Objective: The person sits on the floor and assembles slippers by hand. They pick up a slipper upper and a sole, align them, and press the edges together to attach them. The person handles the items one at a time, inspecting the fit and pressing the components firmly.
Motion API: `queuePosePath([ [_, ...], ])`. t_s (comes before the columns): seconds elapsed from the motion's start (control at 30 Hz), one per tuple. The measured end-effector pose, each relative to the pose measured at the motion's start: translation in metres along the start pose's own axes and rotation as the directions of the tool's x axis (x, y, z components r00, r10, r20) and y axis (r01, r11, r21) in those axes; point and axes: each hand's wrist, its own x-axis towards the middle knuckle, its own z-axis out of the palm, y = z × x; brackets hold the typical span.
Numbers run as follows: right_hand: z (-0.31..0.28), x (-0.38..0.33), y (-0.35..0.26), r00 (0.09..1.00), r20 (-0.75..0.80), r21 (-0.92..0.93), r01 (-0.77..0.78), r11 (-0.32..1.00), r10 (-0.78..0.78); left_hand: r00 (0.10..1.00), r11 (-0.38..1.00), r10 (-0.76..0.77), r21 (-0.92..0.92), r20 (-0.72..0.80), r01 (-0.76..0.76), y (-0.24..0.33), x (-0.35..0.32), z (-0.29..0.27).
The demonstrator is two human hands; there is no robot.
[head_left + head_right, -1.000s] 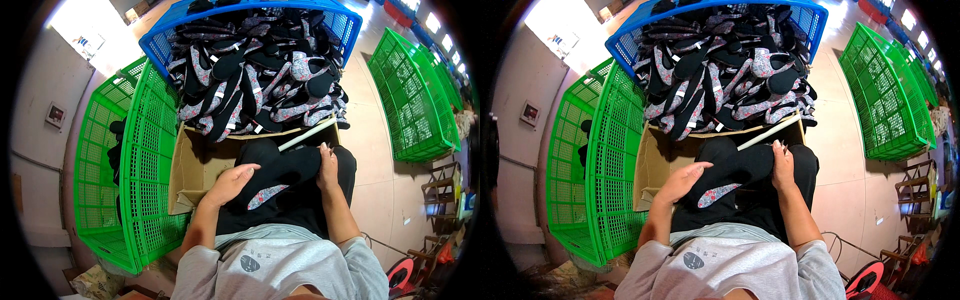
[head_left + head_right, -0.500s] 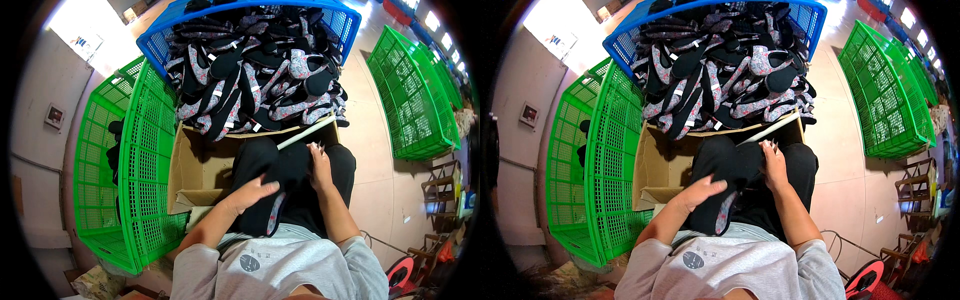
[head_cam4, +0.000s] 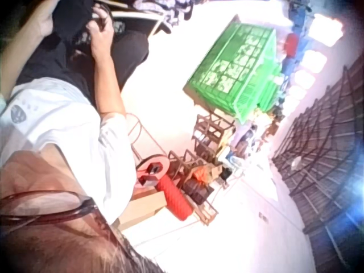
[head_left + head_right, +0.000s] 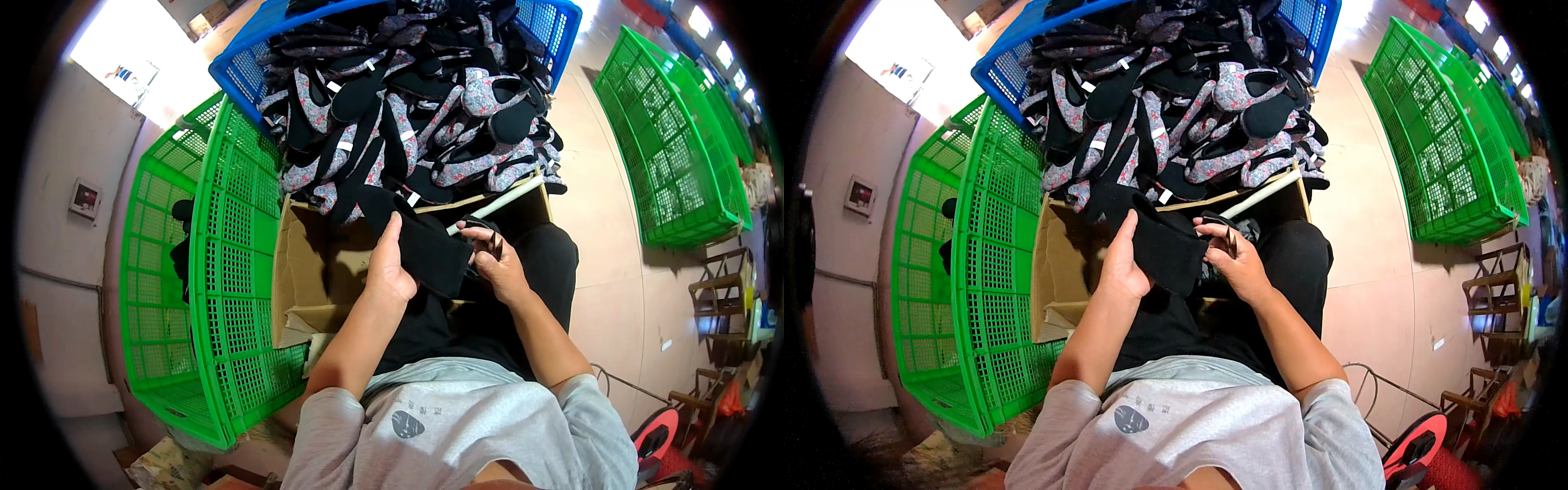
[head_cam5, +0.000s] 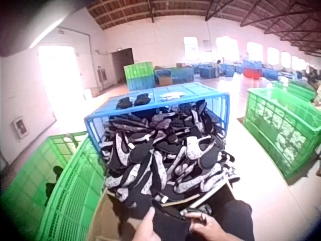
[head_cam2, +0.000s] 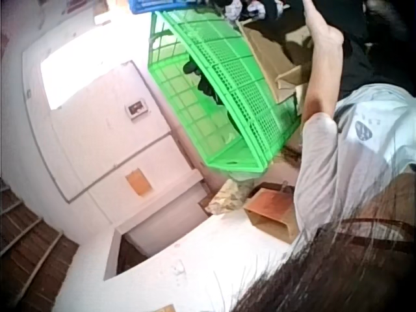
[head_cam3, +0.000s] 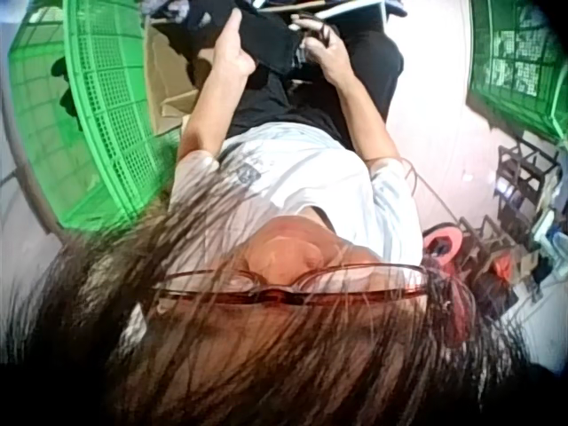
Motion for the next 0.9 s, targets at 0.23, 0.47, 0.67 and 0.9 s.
queuePosePath([
  [0.23,0.005,-0.004,0.007,0.994,-0.016,0.028,-0.11,0.994,0.11,0.998,0.998,0.054,0.045,-0.045,-0.052,-0.015,0.013,0.0],
  [0.47,0.016,0.012,0.021,0.967,-0.199,0.108,-0.137,0.985,0.156,0.999,0.997,0.031,0.076,-0.039,-0.028,-0.021,0.009,0.001],
  [0.67,0.02,0.005,0.008,0.911,-0.331,0.254,-0.166,0.953,0.247,0.977,0.978,0.17,0.104,0.126,-0.183,-0.021,-0.002,0.005],
  [0.9,0.005,0.008,0.0,0.94,-0.289,0.265,-0.104,0.959,0.182,0.986,0.981,0.031,0.183,0.162,-0.061,-0.018,-0.017,-0.004],
])
